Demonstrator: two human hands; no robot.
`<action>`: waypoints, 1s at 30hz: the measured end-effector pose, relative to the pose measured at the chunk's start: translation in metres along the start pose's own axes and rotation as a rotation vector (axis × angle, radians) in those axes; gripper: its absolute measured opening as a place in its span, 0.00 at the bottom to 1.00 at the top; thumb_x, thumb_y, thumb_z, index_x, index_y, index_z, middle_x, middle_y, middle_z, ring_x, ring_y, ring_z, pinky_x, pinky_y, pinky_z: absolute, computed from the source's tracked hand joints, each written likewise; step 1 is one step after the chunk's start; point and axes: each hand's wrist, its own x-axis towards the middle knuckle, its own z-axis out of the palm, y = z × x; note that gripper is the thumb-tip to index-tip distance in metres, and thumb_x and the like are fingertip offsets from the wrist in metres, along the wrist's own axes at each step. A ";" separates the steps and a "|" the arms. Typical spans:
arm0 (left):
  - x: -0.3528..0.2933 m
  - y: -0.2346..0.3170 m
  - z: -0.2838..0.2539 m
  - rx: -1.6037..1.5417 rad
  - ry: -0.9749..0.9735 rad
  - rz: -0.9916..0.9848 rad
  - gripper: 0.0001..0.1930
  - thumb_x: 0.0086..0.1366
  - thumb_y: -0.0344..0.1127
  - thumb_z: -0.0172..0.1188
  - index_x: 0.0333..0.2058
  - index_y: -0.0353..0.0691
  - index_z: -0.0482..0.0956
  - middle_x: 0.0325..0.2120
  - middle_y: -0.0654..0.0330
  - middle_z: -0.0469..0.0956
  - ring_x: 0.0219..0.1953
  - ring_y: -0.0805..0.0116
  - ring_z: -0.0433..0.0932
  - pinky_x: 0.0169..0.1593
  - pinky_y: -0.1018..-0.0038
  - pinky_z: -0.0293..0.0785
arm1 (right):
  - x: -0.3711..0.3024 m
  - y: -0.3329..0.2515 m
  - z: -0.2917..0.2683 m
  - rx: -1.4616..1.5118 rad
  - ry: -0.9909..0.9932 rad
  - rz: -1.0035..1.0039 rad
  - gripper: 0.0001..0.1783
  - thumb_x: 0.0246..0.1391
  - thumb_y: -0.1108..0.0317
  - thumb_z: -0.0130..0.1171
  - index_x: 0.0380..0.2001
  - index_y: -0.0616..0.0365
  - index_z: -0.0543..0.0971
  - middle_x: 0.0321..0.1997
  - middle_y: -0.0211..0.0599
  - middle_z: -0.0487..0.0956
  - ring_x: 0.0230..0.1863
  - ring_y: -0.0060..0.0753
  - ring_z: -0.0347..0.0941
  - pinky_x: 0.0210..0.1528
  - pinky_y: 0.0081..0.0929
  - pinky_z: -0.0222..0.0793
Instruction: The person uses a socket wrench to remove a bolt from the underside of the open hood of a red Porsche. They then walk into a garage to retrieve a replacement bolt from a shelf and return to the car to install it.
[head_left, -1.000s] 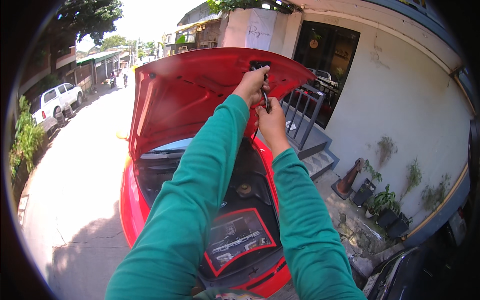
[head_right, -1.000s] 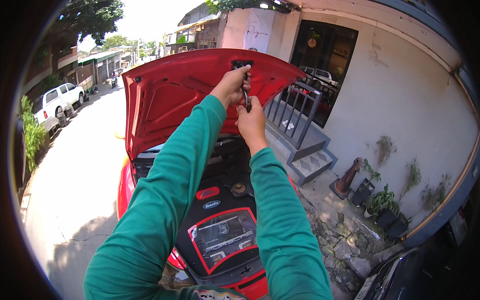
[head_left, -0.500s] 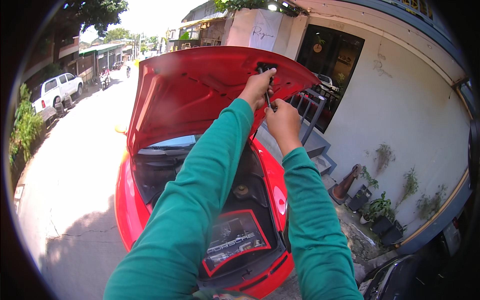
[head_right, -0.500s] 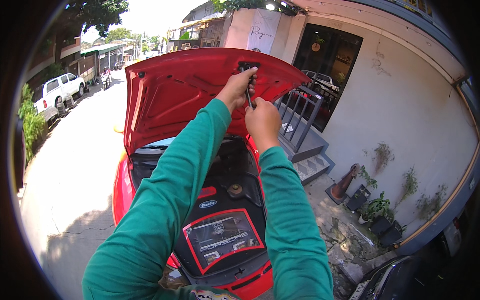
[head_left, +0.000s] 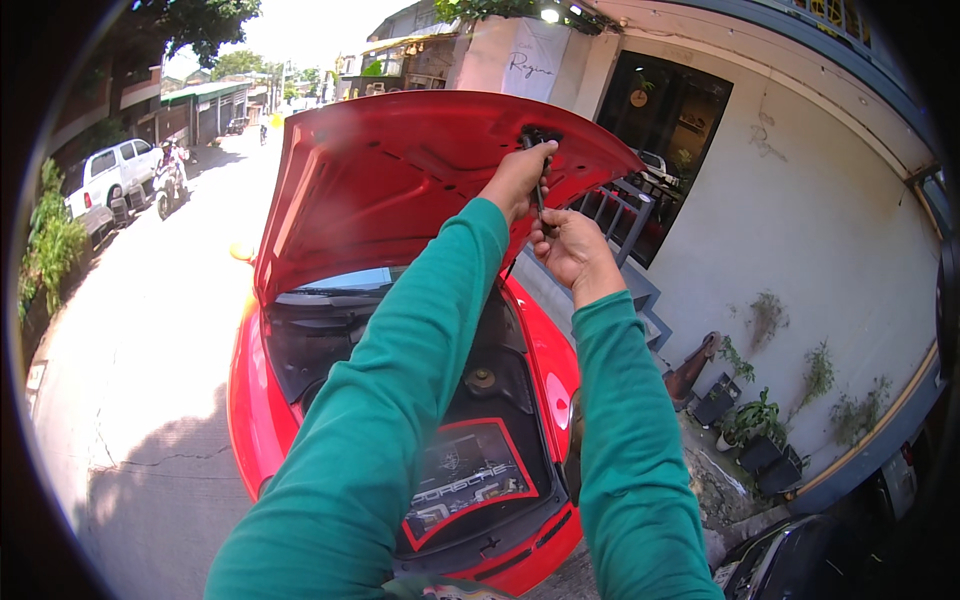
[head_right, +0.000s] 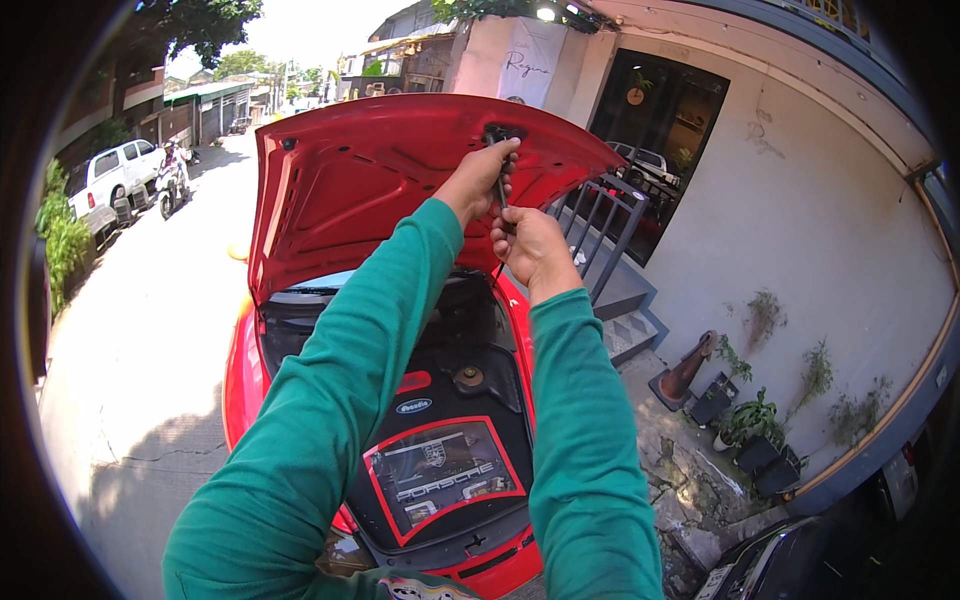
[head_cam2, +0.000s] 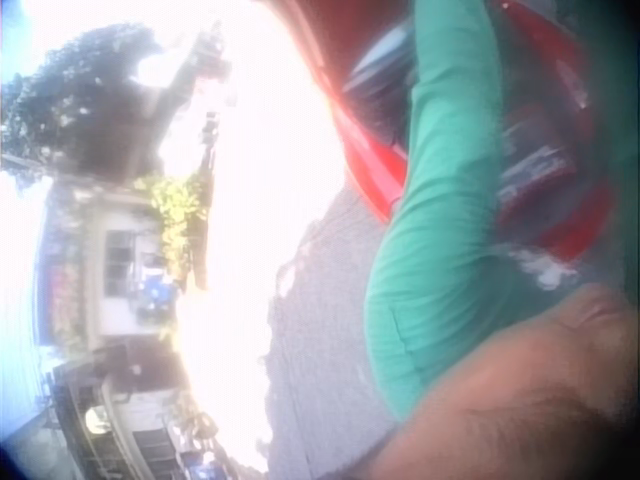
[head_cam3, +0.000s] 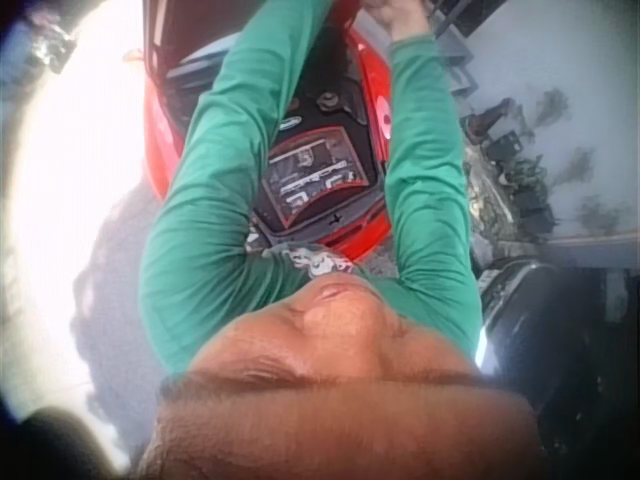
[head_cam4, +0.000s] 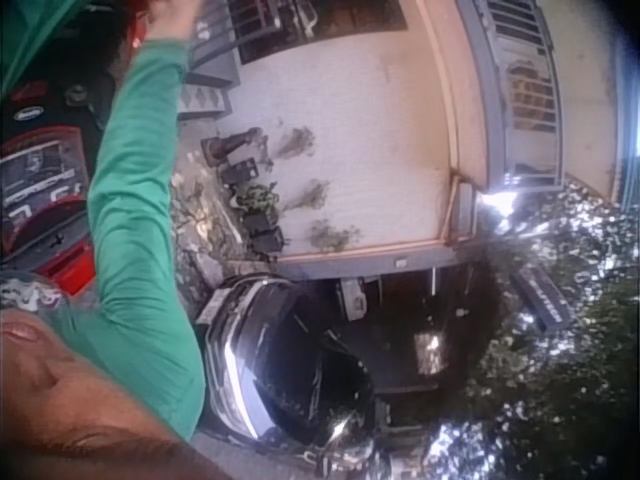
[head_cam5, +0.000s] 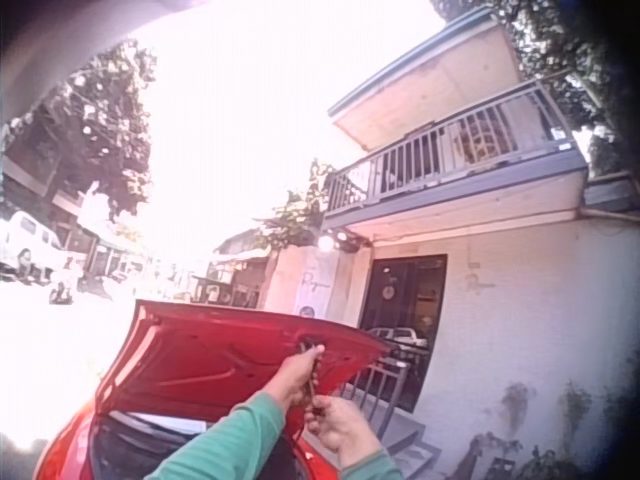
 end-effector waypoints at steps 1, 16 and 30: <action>0.002 -0.001 0.000 -0.026 -0.019 0.028 0.14 0.67 0.48 0.66 0.33 0.44 0.77 0.24 0.67 0.72 0.25 0.71 0.69 0.31 0.72 0.71 | -0.004 0.009 0.008 -0.035 0.065 -0.093 0.05 0.64 0.73 0.51 0.42 0.55 0.69 0.29 0.31 0.73 0.23 0.22 0.67 0.18 0.19 0.56; 0.005 0.001 0.007 0.193 0.140 0.042 0.20 0.63 0.51 0.68 0.30 0.40 0.74 0.21 0.64 0.71 0.21 0.69 0.69 0.22 0.67 0.67 | 0.004 0.021 0.013 -0.040 -0.067 -0.325 0.09 0.73 0.63 0.45 0.40 0.54 0.71 0.26 0.26 0.69 0.20 0.20 0.63 0.19 0.21 0.55; 0.006 0.009 -0.005 0.273 0.076 0.049 0.24 0.64 0.55 0.67 0.42 0.37 0.77 0.33 0.61 0.74 0.22 0.69 0.68 0.23 0.67 0.67 | 0.003 0.014 0.034 0.214 -0.041 -0.122 0.12 0.73 0.59 0.44 0.36 0.51 0.69 0.21 0.24 0.64 0.17 0.20 0.59 0.15 0.20 0.49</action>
